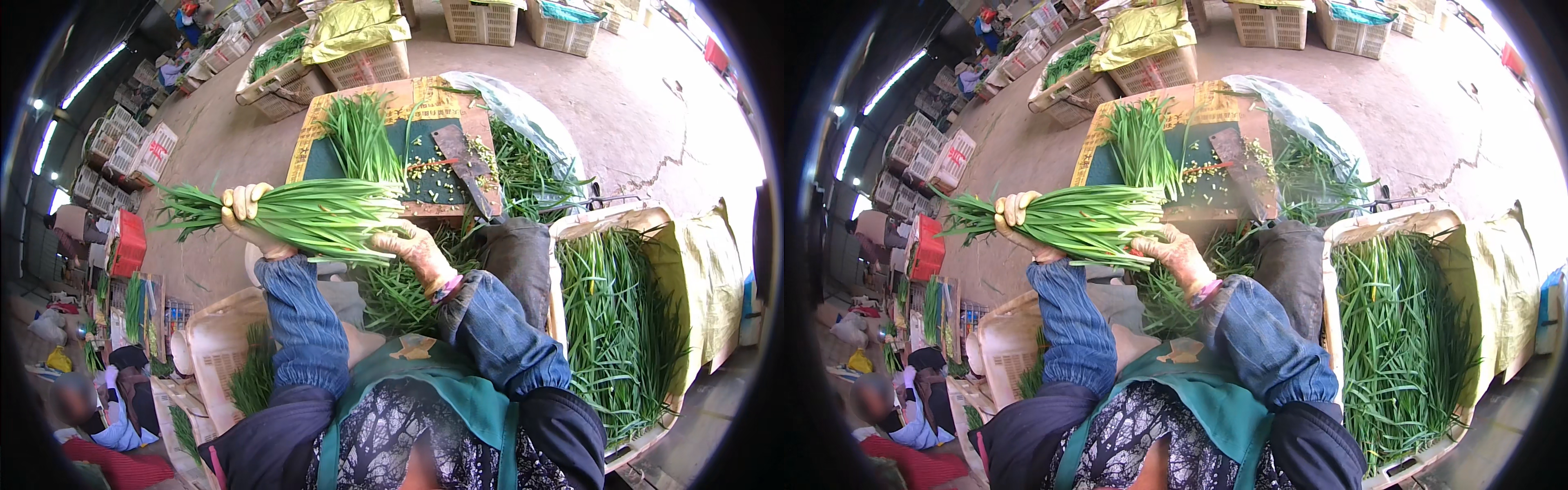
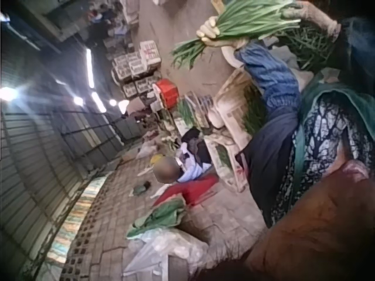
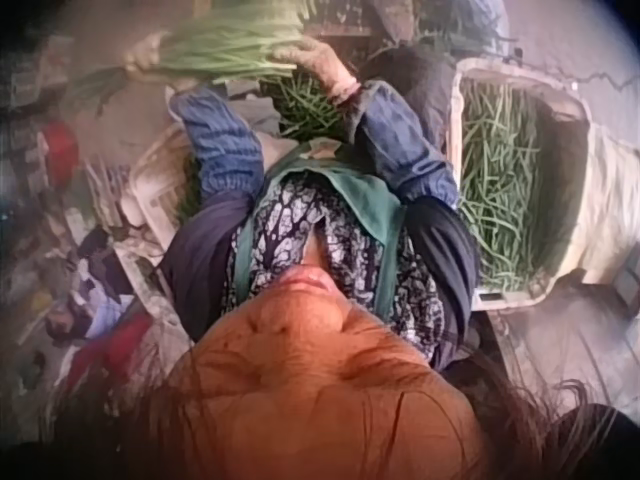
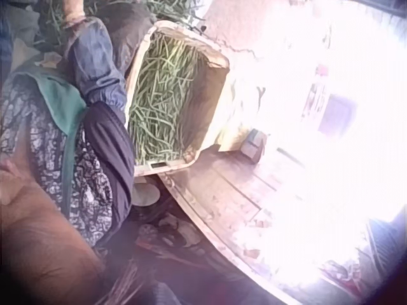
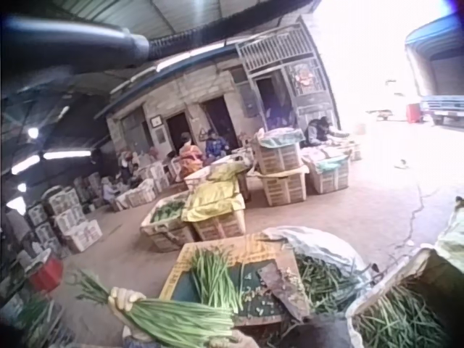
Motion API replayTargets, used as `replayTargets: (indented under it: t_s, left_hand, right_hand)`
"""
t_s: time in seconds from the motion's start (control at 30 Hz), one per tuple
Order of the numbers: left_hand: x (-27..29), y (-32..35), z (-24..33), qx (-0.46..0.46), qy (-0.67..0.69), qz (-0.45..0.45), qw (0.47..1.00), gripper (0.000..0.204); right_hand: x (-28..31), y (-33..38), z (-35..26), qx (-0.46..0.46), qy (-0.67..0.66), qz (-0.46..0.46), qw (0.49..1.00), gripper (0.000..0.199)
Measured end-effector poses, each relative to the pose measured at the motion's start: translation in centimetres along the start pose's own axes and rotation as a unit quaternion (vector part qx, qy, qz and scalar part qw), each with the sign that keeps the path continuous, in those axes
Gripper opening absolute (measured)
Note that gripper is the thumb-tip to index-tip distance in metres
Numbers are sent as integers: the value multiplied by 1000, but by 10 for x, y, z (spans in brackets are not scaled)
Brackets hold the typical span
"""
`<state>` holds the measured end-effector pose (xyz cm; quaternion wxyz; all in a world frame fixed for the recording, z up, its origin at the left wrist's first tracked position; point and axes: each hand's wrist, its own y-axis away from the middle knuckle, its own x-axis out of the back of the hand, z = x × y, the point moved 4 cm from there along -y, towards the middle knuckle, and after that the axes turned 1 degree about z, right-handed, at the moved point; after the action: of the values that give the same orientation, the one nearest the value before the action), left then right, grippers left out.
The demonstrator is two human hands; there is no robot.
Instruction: The person gathers green onions from a large crate, trims the ends with a knife, and ties them into bundles using red rubber bands. The finished bundles are placed into a plastic basket.
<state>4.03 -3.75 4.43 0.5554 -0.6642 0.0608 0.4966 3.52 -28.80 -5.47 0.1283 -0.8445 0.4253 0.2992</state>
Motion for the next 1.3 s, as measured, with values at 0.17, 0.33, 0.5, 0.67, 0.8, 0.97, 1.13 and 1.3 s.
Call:
replayTargets:
  t_s: [0.17, 0.33, 0.5, 0.67, 0.8, 0.97, 1.13, 1.3]
  left_hand:
    - [3, 1, -10, 21, 23, -19, 999, 12]
    - [14, 6, -14, 36, 45, -18, 998, 13]
    - [12, 7, -24, 33, -3, 34, 999, 12]
    - [23, 3, -5, 26, -2, 27, 999, 9]
    - [26, -6, 29, -9, 3, 18, 1000, 7]
    - [27, -15, 55, -35, 17, -2, 999, 8]
    - [4, -10, 28, -16, 24, 2, 1000, 14]
    - [4, -11, 30, -7, 5, -23, 1000, 14]
  right_hand:
    - [-2, 0, 8, -14, -110, 7, 994, 32]
    - [0, 1, 11, -50, -151, -8, 987, 32]
    - [-7, 7, 16, 1, -216, 29, 976, 33]
    - [24, 18, 47, -2, -115, 36, 993, 26]
    - [53, 33, 42, -32, -17, -24, 999, 16]
    - [84, 28, 46, 7, 546, -70, 835, 47]
    - [15, 6, 15, 52, 110, 19, 992, 45]
    - [24, 13, -8, 153, 437, 7, 887, 17]
